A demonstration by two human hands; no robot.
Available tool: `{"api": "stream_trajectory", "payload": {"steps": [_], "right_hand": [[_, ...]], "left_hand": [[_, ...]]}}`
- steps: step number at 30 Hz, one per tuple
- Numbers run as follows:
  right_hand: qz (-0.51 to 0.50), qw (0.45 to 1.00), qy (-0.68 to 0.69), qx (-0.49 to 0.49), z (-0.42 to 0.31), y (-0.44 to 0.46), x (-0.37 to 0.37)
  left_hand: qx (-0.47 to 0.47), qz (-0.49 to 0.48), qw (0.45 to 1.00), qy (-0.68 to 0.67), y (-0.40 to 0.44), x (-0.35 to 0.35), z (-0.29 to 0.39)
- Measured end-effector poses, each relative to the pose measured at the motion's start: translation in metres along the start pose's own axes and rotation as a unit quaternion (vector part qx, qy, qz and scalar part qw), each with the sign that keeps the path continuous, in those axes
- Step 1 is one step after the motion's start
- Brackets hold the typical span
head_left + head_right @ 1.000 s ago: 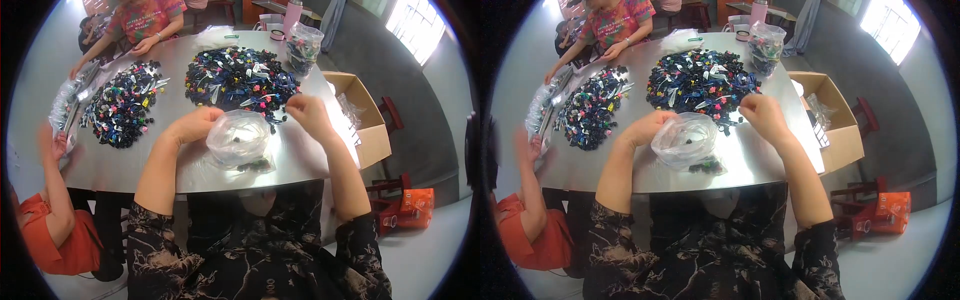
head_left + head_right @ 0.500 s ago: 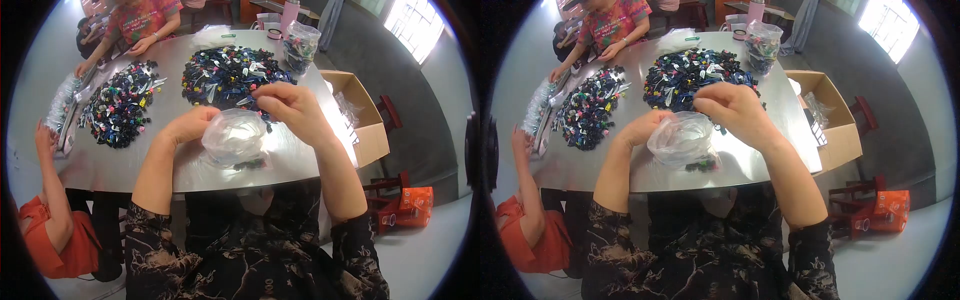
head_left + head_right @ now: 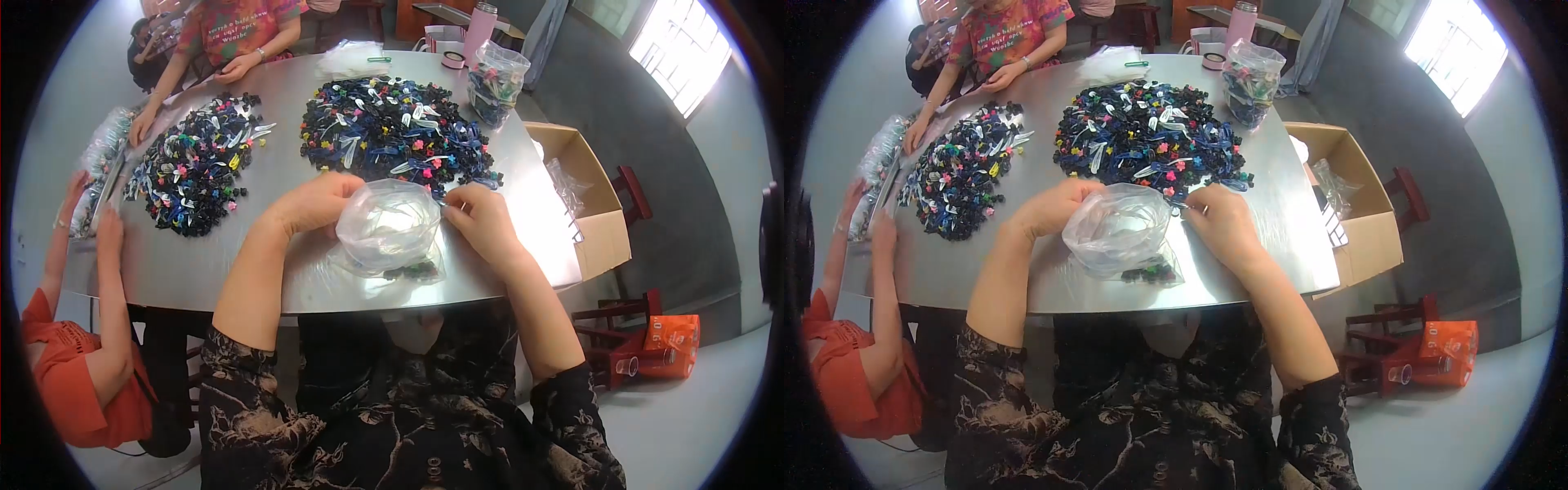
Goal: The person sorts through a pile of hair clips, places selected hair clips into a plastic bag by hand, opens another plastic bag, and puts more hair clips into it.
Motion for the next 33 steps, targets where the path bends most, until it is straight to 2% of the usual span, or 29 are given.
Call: {"api": "stream_trajectory", "payload": {"steps": [2,4,5,7,8,10,11,12,14,16,18,21,25,28,30,31,32,33], "right_hand": [[0.016,1.000,0.014,0.011,-0.006,0.006,-0.011],[0.056,0.982,0.174,0.048,-0.033,0.022,-0.030],[0.059,0.982,0.174,0.052,-0.047,0.028,-0.039],[0.064,0.965,0.253,-0.007,-0.078,0.044,-0.053],[0.067,0.966,0.251,-0.007,-0.072,0.047,-0.056],[0.111,0.984,0.141,-0.001,-0.049,0.049,-0.073],[0.106,0.993,0.038,0.019,-0.030,0.048,-0.077],[0.101,0.994,0.035,0.016,-0.006,0.042,-0.074],[0.073,0.991,-0.107,0.042,0.049,0.027,-0.062],[0.062,0.993,-0.069,0.074,0.068,0.013,-0.047],[0.064,0.994,-0.064,0.060,0.070,0.010,-0.040],[0.027,0.989,-0.145,0.031,0.055,0.016,-0.024],[0.046,0.987,-0.152,0.014,0.062,0.017,-0.022],[0.064,0.990,-0.128,-0.009,0.051,0.019,-0.030],[0.095,0.989,0.084,0.075,0.054,0.021,-0.039],[0.100,0.982,0.144,0.069,0.030,0.029,-0.045],[0.103,0.981,0.145,0.074,0.003,0.034,-0.055],[0.069,0.972,0.217,0.059,-0.029,0.043,-0.055]], "left_hand": [[-0.006,-0.007,1.000,-0.001,0.000,0.002,0.000],[0.013,-0.004,1.000,-0.003,0.003,0.001,-0.002],[0.035,0.000,0.999,-0.004,0.004,0.000,0.001],[0.022,-0.013,1.000,-0.012,0.002,0.002,0.002],[0.010,-0.021,0.999,-0.023,0.001,0.004,0.003],[0.012,-0.024,0.999,-0.025,0.000,0.005,0.004],[0.012,-0.024,0.999,-0.030,-0.001,0.005,0.004],[0.015,-0.022,0.999,-0.036,-0.002,0.004,0.004],[-0.007,-0.009,1.000,-0.011,-0.002,0.002,0.000],[0.010,-0.015,1.000,-0.001,-0.002,0.003,0.002],[0.026,-0.020,0.999,0.014,-0.001,0.004,0.005],[0.006,0.006,0.999,0.035,0.000,0.000,0.002],[0.013,-0.007,1.000,-0.005,-0.003,0.002,0.006],[0.008,-0.003,1.000,-0.001,-0.003,0.002,0.005],[0.005,-0.001,1.000,0.007,-0.002,0.001,0.005],[0.007,0.001,1.000,-0.002,-0.002,0.000,0.005],[0.008,0.001,1.000,-0.012,-0.001,0.001,0.004],[0.006,-0.004,1.000,-0.010,0.000,0.003,0.003]]}}
Point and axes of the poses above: each hand's wrist, its own y-axis towards the middle knuckle, its own x-axis out of the palm, z = x × y, the point moved 10 cm from there along y, towards the middle knuckle, and after that the axes turned 9 degrees about -x, right-handed, at the moved point
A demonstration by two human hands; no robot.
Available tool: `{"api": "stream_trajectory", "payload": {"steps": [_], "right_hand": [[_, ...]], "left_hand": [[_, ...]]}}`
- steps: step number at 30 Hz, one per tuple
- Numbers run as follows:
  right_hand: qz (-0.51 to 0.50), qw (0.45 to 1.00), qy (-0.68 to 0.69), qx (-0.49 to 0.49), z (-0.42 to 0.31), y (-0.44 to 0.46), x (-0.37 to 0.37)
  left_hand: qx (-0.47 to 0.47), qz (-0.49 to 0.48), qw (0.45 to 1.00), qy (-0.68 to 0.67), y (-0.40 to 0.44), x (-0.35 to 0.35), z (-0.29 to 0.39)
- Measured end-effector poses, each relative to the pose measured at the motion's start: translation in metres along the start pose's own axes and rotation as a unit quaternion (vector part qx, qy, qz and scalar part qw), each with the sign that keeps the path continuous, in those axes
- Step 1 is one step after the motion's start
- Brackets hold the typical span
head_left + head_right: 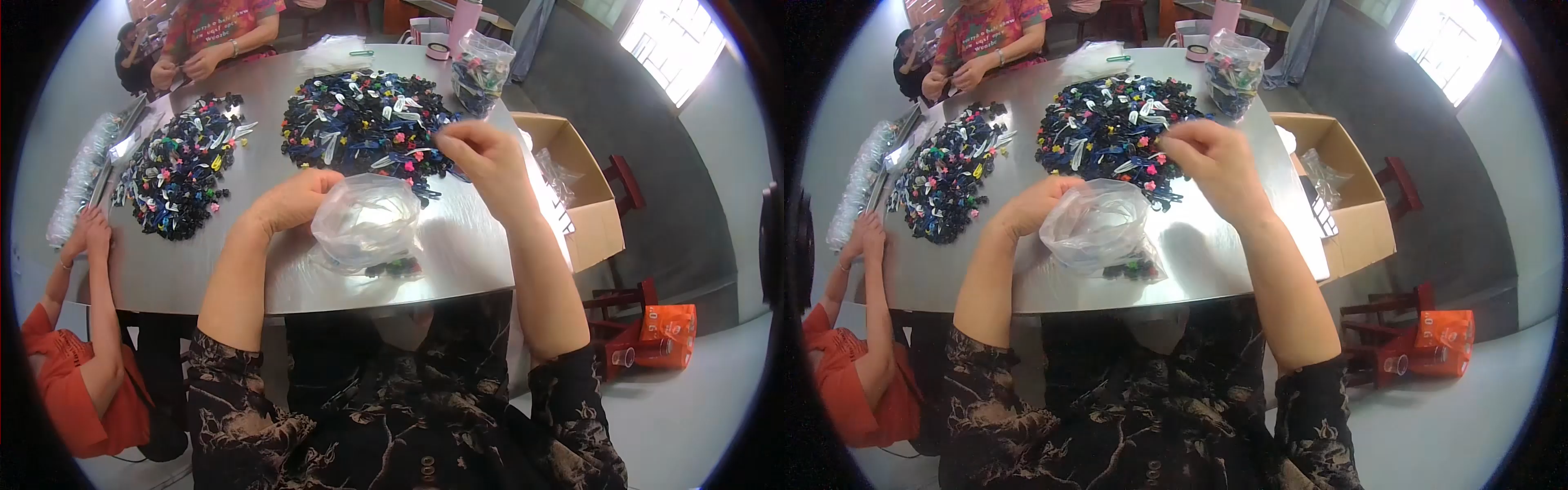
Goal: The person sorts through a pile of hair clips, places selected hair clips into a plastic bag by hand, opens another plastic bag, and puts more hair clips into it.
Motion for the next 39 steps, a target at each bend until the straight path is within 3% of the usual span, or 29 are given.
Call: {"api": "stream_trajectory", "payload": {"steps": [1,5,7,11,22,24,25,30,31,33,35,37,39], "right_hand": [[-0.041,0.997,0.071,-0.004,-0.015,0.001,0.011],[-0.037,0.996,0.062,-0.049,-0.004,0.021,-0.002],[-0.026,0.979,-0.201,0.002,0.050,0.021,-0.034],[0.000,0.891,-0.454,-0.015,0.104,-0.011,-0.057],[0.036,0.937,-0.348,-0.009,0.118,-0.017,-0.064],[0.064,0.967,-0.235,0.076,0.128,-0.020,-0.071],[0.064,0.967,-0.234,0.074,0.115,-0.017,-0.067],[0.013,0.993,0.106,0.043,0.029,-0.006,-0.009],[0.014,0.993,0.107,0.044,0.007,-0.006,0.000],[-0.058,0.980,0.190,-0.006,-0.037,-0.004,0.028],[-0.059,0.983,0.171,-0.022,-0.032,0.004,0.026],[-0.003,1.000,-0.002,-0.027,0.002,0.012,-0.001],[0.038,0.976,-0.210,-0.031,0.038,0.008,-0.030]], "left_hand": [[0.006,0.000,1.000,-0.012,0.001,0.000,0.000],[0.001,0.013,1.000,-0.008,0.003,-0.004,-0.004],[0.003,0.008,1.000,-0.015,-0.004,-0.001,0.005],[-0.012,0.020,1.000,0.020,-0.003,-0.003,0.002],[0.023,0.025,0.999,0.012,0.006,-0.005,-0.005],[0.022,0.024,0.999,0.013,0.006,-0.005,-0.005],[0.029,0.026,0.999,0.020,0.007,-0.006,-0.005],[0.026,0.023,0.999,0.020,0.007,-0.003,-0.003],[0.027,0.017,0.999,0.009,0.008,-0.002,-0.004],[0.031,0.013,0.999,-0.003,0.006,-0.002,-0.003],[0.031,0.012,0.999,0.001,0.003,-0.001,0.001],[0.034,0.014,0.999,0.002,0.007,-0.003,-0.003],[0.034,0.014,0.999,0.002,0.008,-0.004,-0.006]]}}
Point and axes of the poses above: each hand's wrist, its own y-axis towards the middle knuckle, its own x-axis out of the palm, z = x × y, the point moved 10 cm from there along y, towards the middle knuckle, and after that the axes turned 9 degrees about -x, right-handed, at the moved point
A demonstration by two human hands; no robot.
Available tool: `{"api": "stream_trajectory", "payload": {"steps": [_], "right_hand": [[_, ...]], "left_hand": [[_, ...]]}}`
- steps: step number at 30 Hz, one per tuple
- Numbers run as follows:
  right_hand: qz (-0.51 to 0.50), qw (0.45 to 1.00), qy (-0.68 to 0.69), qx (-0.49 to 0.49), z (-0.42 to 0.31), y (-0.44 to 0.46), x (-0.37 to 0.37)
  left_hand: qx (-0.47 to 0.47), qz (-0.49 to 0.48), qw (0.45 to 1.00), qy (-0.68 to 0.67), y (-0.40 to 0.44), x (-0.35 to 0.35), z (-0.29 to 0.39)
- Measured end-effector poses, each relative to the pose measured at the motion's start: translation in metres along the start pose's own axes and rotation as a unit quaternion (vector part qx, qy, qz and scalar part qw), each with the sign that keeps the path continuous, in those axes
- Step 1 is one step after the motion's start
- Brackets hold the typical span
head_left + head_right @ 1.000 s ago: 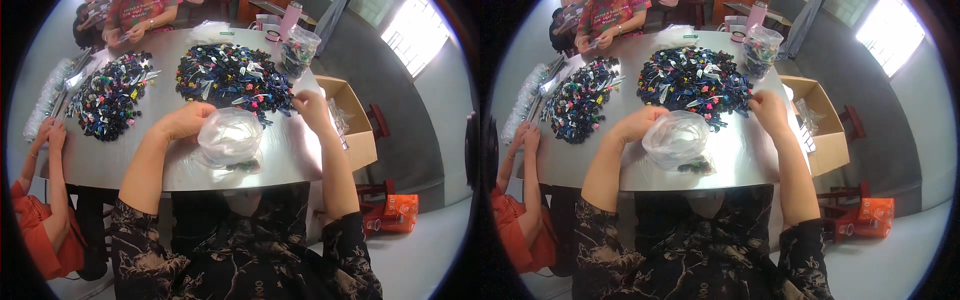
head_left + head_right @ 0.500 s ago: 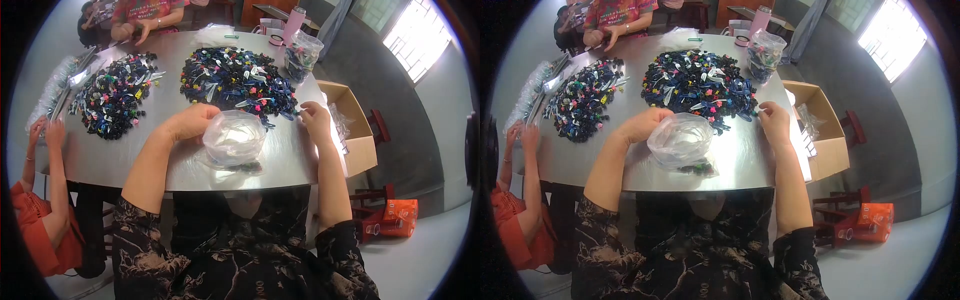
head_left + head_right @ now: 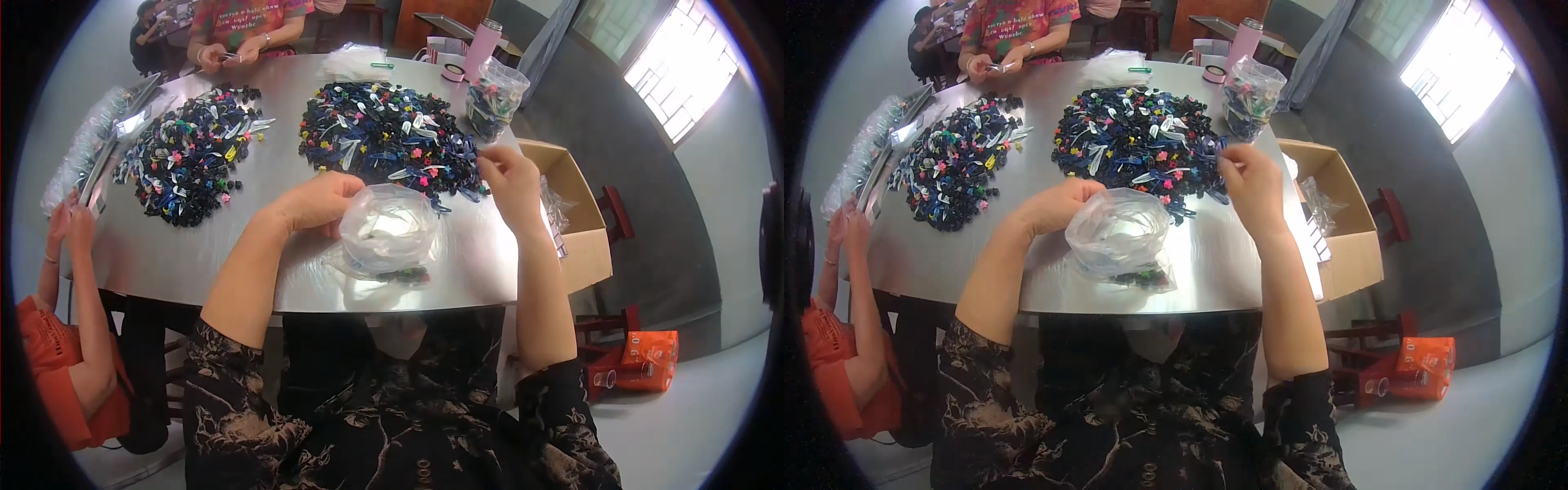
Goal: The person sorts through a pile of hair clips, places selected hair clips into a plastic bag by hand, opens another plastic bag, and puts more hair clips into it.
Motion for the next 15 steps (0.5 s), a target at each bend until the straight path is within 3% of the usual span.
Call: {"api": "stream_trajectory", "payload": {"steps": [1,4,5,12,15], "right_hand": [[0.016,0.993,-0.116,-0.013,0.016,-0.004,-0.006],[-0.001,0.975,-0.221,-0.030,0.055,-0.023,0.001],[-0.017,0.989,-0.145,0.029,0.073,-0.029,0.006],[-0.017,0.987,-0.161,0.014,0.073,-0.029,0.011],[0.006,0.995,-0.081,0.050,0.060,-0.027,0.006]], "left_hand": [[-0.002,0.004,1.000,0.001,0.000,-0.001,-0.001],[-0.006,0.005,1.000,0.006,0.000,0.001,0.001],[-0.004,0.006,1.000,0.009,0.000,0.001,0.002],[-0.005,0.012,1.000,0.007,0.001,-0.002,-0.001],[-0.004,0.016,1.000,0.013,0.002,-0.003,-0.001]]}}
Point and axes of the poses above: each hand's wrist, its own y-axis towards the middle knuckle, its own x-axis out of the palm, z = x × y, the point moved 10 cm from there along y, towards the middle knuckle, and after that the axes turned 9 degrees about -x, right-handed, at the moved point
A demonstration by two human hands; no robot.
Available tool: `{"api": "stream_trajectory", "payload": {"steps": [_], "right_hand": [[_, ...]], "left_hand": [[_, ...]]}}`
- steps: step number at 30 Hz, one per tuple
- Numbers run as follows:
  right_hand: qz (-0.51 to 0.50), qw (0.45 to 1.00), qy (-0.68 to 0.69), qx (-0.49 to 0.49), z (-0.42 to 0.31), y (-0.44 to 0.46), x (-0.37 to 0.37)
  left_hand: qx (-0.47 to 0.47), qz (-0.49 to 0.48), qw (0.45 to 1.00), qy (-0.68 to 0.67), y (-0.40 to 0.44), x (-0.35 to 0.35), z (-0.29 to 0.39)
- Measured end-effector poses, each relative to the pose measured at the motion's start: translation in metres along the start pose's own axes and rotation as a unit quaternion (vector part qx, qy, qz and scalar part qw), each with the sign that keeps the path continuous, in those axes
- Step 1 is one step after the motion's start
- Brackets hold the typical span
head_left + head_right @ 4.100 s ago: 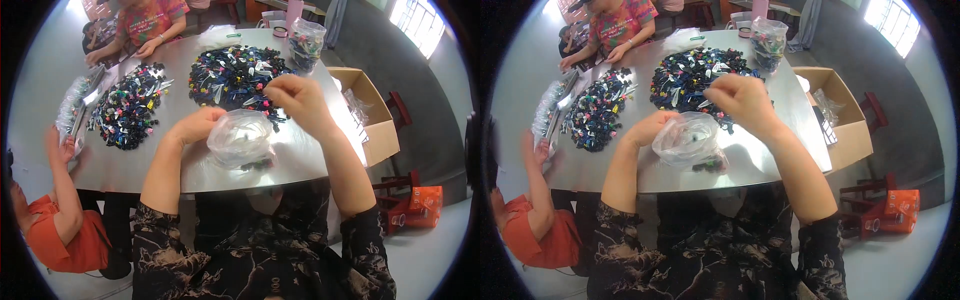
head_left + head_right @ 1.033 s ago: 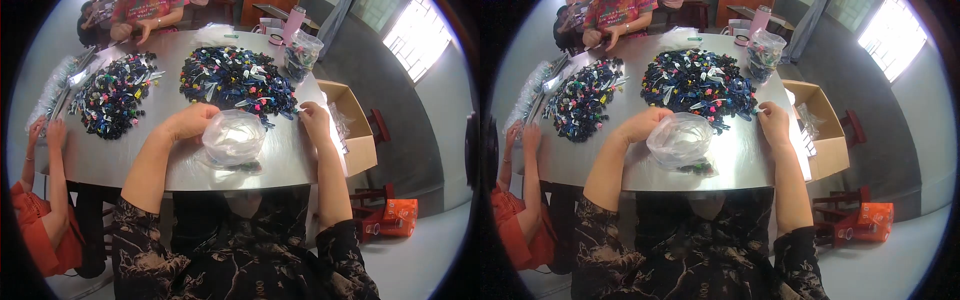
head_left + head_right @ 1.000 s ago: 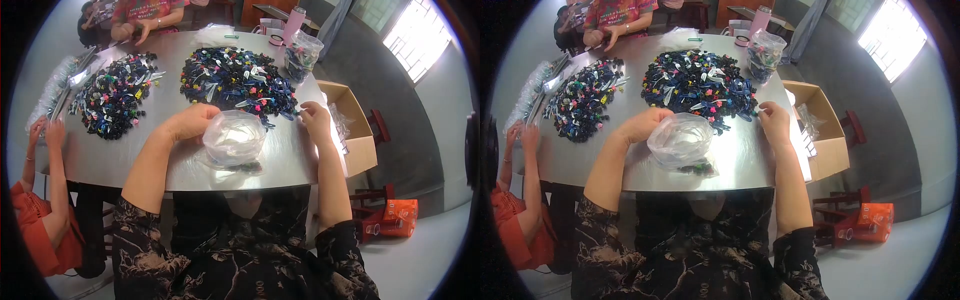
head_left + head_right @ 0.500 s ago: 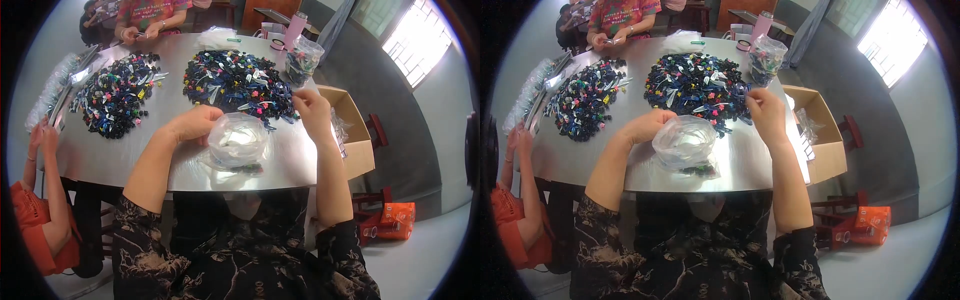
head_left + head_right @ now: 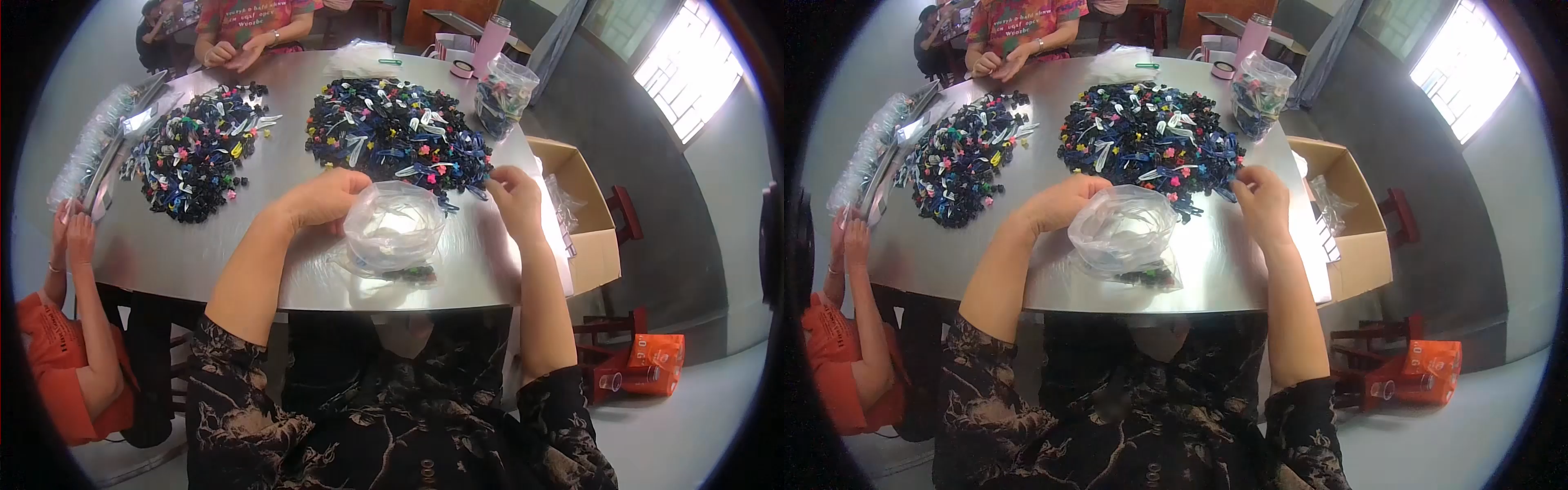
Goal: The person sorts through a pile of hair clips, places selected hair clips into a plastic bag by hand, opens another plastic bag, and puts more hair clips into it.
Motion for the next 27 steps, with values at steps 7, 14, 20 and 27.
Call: {"api": "stream_trajectory", "payload": {"steps": [7,14,20,27], "right_hand": [[-0.111,0.936,0.330,-0.057,-0.131,0.009,0.004],[-0.140,0.926,0.350,-0.009,-0.108,0.003,0.019],[-0.165,0.977,0.079,-0.111,-0.075,-0.023,0.045],[-0.153,0.981,0.034,-0.115,-0.075,-0.027,0.047]], "left_hand": [[-0.003,-0.015,1.000,-0.026,-0.005,0.004,0.007],[-0.042,-0.011,0.999,-0.022,-0.006,0.003,0.003],[-0.036,-0.007,0.999,-0.013,-0.009,0.003,0.008],[-0.029,-0.013,0.999,-0.022,-0.008,0.003,0.008]]}}
Point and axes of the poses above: each hand's wrist, its own y-axis towards the middle knuckle, its own x-axis out of the palm, z = x × y, the point moved 10 cm from there along y, towards the middle knuckle, and after that the axes turned 9 degrees about -x, right-handed, at the moved point
